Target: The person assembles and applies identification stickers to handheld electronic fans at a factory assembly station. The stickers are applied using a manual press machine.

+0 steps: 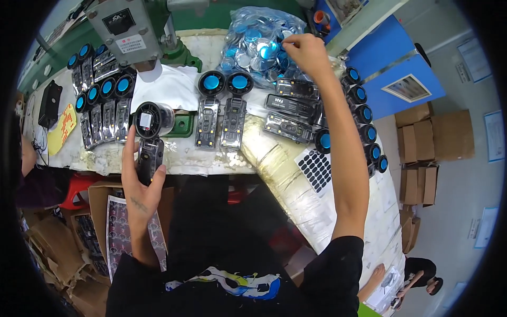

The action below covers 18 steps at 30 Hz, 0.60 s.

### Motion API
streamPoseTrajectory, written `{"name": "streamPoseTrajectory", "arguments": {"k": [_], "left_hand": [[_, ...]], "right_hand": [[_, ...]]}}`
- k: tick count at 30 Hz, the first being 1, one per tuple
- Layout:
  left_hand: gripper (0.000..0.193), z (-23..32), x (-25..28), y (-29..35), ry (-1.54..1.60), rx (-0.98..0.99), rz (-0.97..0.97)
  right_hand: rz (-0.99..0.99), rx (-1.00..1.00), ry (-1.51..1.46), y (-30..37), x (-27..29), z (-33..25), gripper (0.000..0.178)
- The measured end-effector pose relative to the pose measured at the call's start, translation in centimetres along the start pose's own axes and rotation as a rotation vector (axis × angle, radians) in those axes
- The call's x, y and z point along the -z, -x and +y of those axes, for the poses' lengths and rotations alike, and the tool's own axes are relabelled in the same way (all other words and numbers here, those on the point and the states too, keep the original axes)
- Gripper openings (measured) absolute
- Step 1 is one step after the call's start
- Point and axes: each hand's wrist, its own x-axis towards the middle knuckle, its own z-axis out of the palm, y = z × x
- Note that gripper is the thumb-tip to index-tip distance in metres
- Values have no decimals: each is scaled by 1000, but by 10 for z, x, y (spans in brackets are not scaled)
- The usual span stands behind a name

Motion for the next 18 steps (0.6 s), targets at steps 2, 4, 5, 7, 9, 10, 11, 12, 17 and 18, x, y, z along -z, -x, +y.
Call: {"name": "streamPoseTrajectory", "arguments": {"k": [2,4,5,7,9,10,11,12,17,18], "left_hand": [[78,-2,0,1,3,25,-10],[78,-1,2,3,28,113,-31],[78,-2,2,2,28,117,-26],[78,-4,3,-1,58,63,0],[78,-8,5,-2,38,40,16],[78,-8,6,-3,38,34,15],[77,-9,7,-4,38,28,15],[77,-9,7,-6,40,28,19],[77,-14,8,-13,36,-21,25],[77,-15,8,-15,37,-32,32]], "right_hand": [[111,127,482,-6,-12,-2,25],[126,59,574,-6,-18,-6,27],[158,32,612,-5,-19,-10,28],[187,11,651,-7,-19,-17,29],[169,-43,747,-8,-17,-21,30],[184,-26,785,-9,-18,-19,32],[184,-22,788,-9,-18,-16,32],[185,-11,789,-10,-18,-14,31],[217,156,586,-7,-20,-14,26],[208,264,506,-7,-18,-5,24]]}}
